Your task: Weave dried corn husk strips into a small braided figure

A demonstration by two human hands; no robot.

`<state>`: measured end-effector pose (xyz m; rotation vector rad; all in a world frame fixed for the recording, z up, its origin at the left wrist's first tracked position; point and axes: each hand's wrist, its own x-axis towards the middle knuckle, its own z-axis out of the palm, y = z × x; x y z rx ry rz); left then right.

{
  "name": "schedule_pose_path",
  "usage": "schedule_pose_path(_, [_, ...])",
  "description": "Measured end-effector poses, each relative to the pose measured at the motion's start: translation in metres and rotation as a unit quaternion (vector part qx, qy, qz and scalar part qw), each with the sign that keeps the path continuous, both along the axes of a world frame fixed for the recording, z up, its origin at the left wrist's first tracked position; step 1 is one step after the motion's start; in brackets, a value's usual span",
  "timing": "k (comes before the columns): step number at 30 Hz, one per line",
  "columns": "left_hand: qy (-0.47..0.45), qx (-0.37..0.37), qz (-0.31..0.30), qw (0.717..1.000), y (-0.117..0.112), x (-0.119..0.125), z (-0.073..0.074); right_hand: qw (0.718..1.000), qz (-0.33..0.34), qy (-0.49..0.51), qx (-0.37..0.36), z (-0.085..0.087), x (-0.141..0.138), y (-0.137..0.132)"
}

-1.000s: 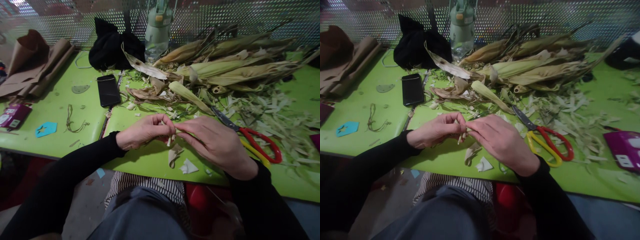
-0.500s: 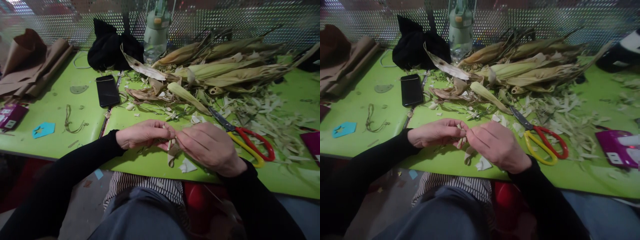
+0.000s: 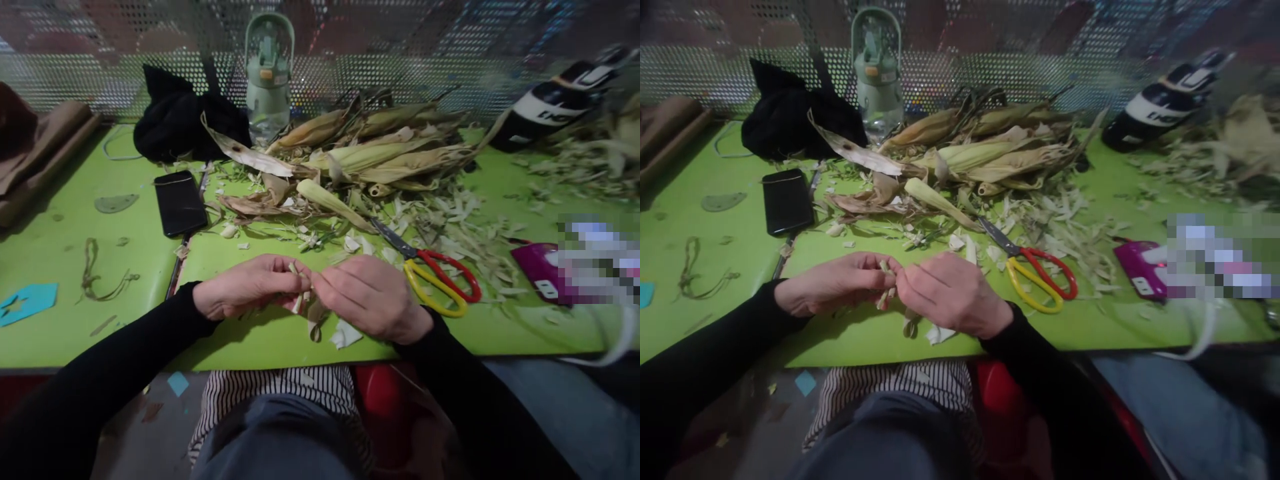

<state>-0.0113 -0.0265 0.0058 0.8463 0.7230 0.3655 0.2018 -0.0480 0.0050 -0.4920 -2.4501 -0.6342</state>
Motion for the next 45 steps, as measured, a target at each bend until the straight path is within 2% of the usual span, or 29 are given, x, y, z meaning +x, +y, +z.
schedule_pose_path(5, [0.065,0.057,-0.007,0.996,0.0,-0.004,-0.002,0.999,-0.016,-0.015,-0.023,0.001,0.0,-0.001])
schedule_pose_path(13, [0.073,0.16,0.052,0.983,-0.008,0.004,0.001,0.999,-0.033,0.024,-0.022,-0.006,-0.002,0.002])
schedule_pose_path(15, [0.064,0.171,0.094,0.979,-0.004,-0.001,0.007,0.995,-0.056,0.055,-0.064,-0.006,-0.002,0.004])
schedule_pose_path(17, [0.041,0.188,0.177,0.965,0.004,-0.01,0.015,0.982,-0.111,0.102,-0.115,-0.002,0.001,0.008])
schedule_pose_path(21, [-0.001,0.194,0.388,0.901,0.021,-0.032,0.034,0.943,-0.23,0.153,-0.184,0.011,0.013,0.027])
schedule_pose_path(25, [-0.039,0.198,0.432,0.879,0.03,-0.042,0.038,0.931,-0.257,0.075,-0.247,0.011,0.017,0.056])
schedule_pose_path(28, [-0.039,0.214,0.433,0.875,0.033,-0.041,0.034,0.935,-0.255,-0.014,-0.246,0.002,0.008,0.075])
schedule_pose_path(30, [-0.045,0.213,0.418,0.882,0.034,-0.039,0.03,0.937,-0.255,-0.062,-0.232,-0.004,0.0,0.083])
schedule_pose_path(34, [-0.064,0.212,0.373,0.901,0.034,-0.037,0.027,0.937,-0.269,-0.091,-0.203,-0.004,-0.004,0.096])
schedule_pose_path(36, [-0.064,0.216,0.361,0.905,0.034,-0.037,0.027,0.936,-0.264,-0.068,-0.223,0.004,-0.001,0.1])
schedule_pose_path(38, [-0.061,0.22,0.351,0.908,0.032,-0.037,0.028,0.925,-0.257,-0.019,-0.28,0.013,0.003,0.103])
schedule_pose_path(41, [-0.055,0.223,0.334,0.914,0.031,-0.035,0.028,0.891,-0.261,0.074,-0.364,0.025,0.003,0.105])
schedule_pose_path(45, [-0.044,0.217,0.323,0.92,0.031,-0.033,0.027,0.842,-0.24,0.214,-0.433,0.033,0.0,0.112])
